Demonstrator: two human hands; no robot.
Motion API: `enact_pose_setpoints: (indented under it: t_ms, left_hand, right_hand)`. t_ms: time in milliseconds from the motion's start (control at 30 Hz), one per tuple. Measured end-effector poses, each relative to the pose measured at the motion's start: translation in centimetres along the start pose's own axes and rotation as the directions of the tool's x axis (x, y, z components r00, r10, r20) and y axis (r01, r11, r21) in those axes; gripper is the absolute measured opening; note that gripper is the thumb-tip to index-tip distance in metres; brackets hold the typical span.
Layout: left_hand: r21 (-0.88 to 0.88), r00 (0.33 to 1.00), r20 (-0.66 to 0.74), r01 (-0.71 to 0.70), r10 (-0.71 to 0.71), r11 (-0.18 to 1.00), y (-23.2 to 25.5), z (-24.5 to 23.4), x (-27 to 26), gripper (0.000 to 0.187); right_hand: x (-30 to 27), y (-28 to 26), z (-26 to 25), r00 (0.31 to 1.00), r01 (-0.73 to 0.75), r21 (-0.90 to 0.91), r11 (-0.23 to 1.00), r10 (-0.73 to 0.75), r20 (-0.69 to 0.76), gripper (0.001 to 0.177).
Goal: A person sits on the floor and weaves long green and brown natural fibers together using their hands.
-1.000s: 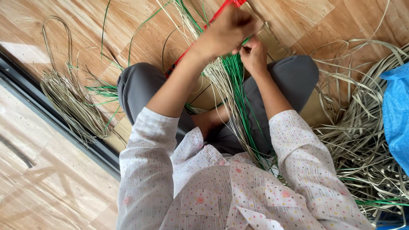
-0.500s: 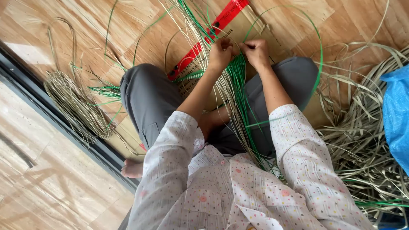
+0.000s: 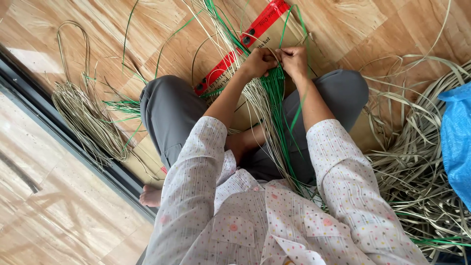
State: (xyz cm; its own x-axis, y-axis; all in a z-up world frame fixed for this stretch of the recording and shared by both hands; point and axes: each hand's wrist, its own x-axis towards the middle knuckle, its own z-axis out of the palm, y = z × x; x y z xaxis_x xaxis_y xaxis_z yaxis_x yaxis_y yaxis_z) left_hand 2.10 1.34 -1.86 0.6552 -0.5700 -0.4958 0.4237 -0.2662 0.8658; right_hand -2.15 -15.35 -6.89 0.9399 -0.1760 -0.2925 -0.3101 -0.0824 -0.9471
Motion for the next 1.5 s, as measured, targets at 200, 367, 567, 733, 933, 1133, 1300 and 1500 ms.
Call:
enact_pose_setpoints:
  t_ms: [200,367,567,733,933,1133,1300,1500]
  left_hand:
    - [0.386,0.985,-0.124,-0.063,0.12,0.92,-2.9,0.8,2.2,0.014]
    - [0.338,0.962,-0.27,0.06,0.035,0.939,-2.2,1.2,1.9,0.007]
    - [0.368,0.925,-0.379,0.129,0.022,0.921,-2.4,1.8,2.4,0.007]
    - [0.393,0.912,-0.367,0.332,-0.185,0.857,1.3,2.0,0.3,0.02]
    - [0.378,0.923,-0.344,0.303,-0.171,0.875,0.2,1.9,0.8,0.018]
    - [0.418,0.916,-0.397,0.242,-0.064,0.875,0.0,1.9,0.8,0.018]
    - [0.442,0.904,-0.416,0.293,-0.096,0.848,0.5,2.2,0.8,0.021]
    - [0.444,0.9,-0.384,0.377,-0.207,0.813,2.8,2.4,-0.5,0.016]
  right_hand:
    - [-1.0,-1.4,-0.6,0.981,-0.179,-0.103,0.978,0.17,-0.089,0.034]
    - [-3.3,-4.7,-0.8,0.923,-0.374,-0.051,0.926,0.366,-0.122,0.024]
    - [-4.0,-5.3,-0.9,0.937,-0.349,-0.081,0.934,0.345,-0.062,0.017]
    - [-3.8,-5.4,-1.0,0.948,-0.318,-0.041,0.947,0.317,-0.024,0.012]
    - [-4.0,-4.8,-0.6,0.946,-0.312,0.018,0.95,0.312,-0.091,0.007]
    - [-3.8,-3.3,-0.9,0.957,-0.286,-0.027,0.958,0.284,-0.062,0.006]
    - [-3.8,-3.3,-1.1,0.96,-0.279,-0.039,0.959,0.277,-0.047,0.011]
    - [-3.7,-3.7,-1.0,0.966,-0.256,0.01,0.967,0.257,-0.033,0.019]
